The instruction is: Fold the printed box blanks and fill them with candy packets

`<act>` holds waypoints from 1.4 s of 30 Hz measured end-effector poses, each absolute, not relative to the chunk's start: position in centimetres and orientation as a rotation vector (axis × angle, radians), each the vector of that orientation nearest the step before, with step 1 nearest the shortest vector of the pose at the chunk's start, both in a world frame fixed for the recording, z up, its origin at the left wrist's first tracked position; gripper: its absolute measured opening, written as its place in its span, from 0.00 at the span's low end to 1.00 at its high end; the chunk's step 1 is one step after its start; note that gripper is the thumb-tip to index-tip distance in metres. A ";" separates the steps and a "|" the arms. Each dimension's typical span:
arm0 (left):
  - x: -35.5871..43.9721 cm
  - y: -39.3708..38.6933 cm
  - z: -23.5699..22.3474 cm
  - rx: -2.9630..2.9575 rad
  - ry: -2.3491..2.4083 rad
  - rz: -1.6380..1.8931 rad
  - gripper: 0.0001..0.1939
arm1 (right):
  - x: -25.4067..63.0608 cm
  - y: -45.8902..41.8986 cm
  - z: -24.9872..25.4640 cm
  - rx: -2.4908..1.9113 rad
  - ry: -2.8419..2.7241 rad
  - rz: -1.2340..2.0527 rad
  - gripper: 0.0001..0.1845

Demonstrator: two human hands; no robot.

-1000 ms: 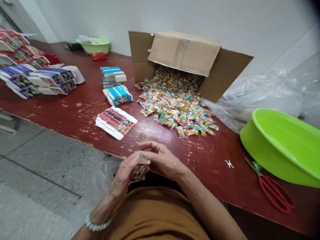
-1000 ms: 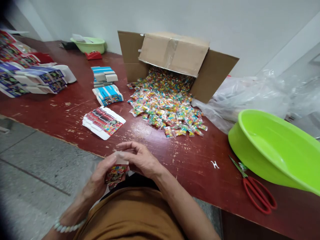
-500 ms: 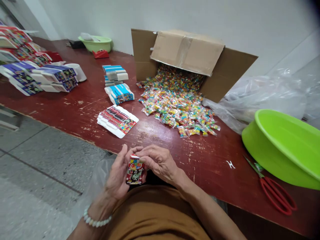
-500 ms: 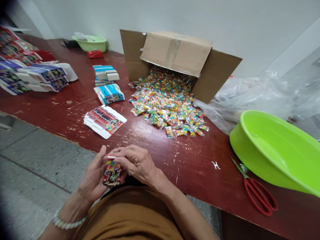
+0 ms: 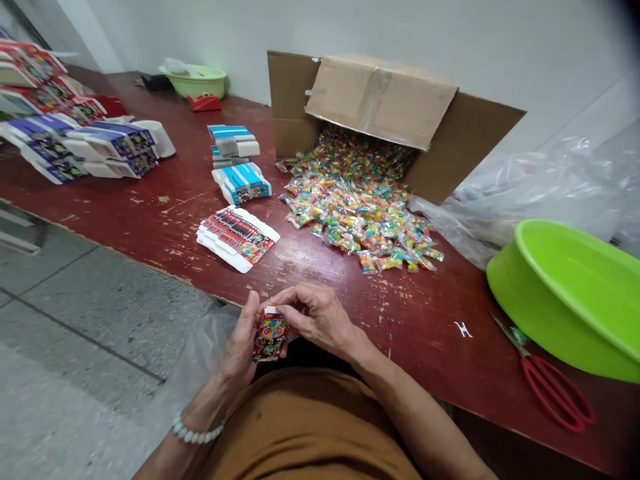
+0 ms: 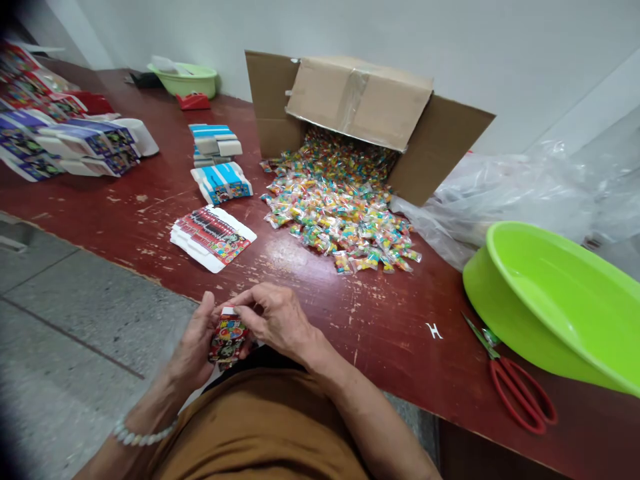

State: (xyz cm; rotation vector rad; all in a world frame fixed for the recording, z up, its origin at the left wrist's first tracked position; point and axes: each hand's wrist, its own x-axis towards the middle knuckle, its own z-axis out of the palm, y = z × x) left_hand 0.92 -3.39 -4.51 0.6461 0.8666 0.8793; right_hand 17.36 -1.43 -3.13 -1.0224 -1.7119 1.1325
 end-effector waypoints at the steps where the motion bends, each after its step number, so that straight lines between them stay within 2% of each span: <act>1: 0.8 -3.4 -4.7 0.658 0.867 0.880 0.42 | 17.4 -1.4 -3.3 -1.036 -1.725 1.143 0.09; 5: 0.9 -3.4 -4.6 0.657 0.883 0.866 0.39 | 17.3 -1.5 -3.4 -1.045 -1.609 1.397 0.13; 11: 1.1 -3.1 -3.1 0.459 0.931 0.930 0.26 | 17.1 -1.8 -2.9 -0.860 -1.719 1.139 0.10; 14: 0.8 -2.9 -3.4 0.455 0.935 0.970 0.27 | 16.6 -1.5 -3.4 -0.908 -1.684 1.091 0.08; 16: 0.5 -2.9 -4.0 0.511 0.930 0.983 0.28 | 16.2 -1.0 -3.5 -0.952 -1.625 1.178 0.08; 22: -0.2 -3.0 -5.2 0.543 0.952 0.879 0.32 | 15.5 0.0 -2.9 -1.143 -1.695 1.219 0.09; 26: 0.0 -2.8 -4.5 0.436 0.925 0.881 0.23 | 15.4 0.0 -2.8 -1.094 -1.631 1.325 0.15; 29: -0.1 -2.4 -3.8 0.404 0.934 0.936 0.19 | 15.3 -0.2 -3.3 -1.026 -1.635 1.375 0.14; 34: -0.3 -1.9 -3.4 0.430 0.936 1.063 0.19 | 14.6 -1.3 -5.0 -0.861 -1.544 1.358 0.08; 37: -0.8 -2.5 -4.1 0.489 0.982 1.083 0.22 | 14.7 -0.3 -5.5 -0.876 -1.707 1.318 0.07; 40: -1.9 -4.0 -5.7 0.627 1.158 1.062 0.30 | 15.0 3.6 -5.3 -1.074 -1.774 1.239 0.12; 42: -2.9 -5.1 -7.1 0.764 1.342 1.088 0.30 | 14.7 7.2 -5.1 -1.281 -1.735 1.050 0.18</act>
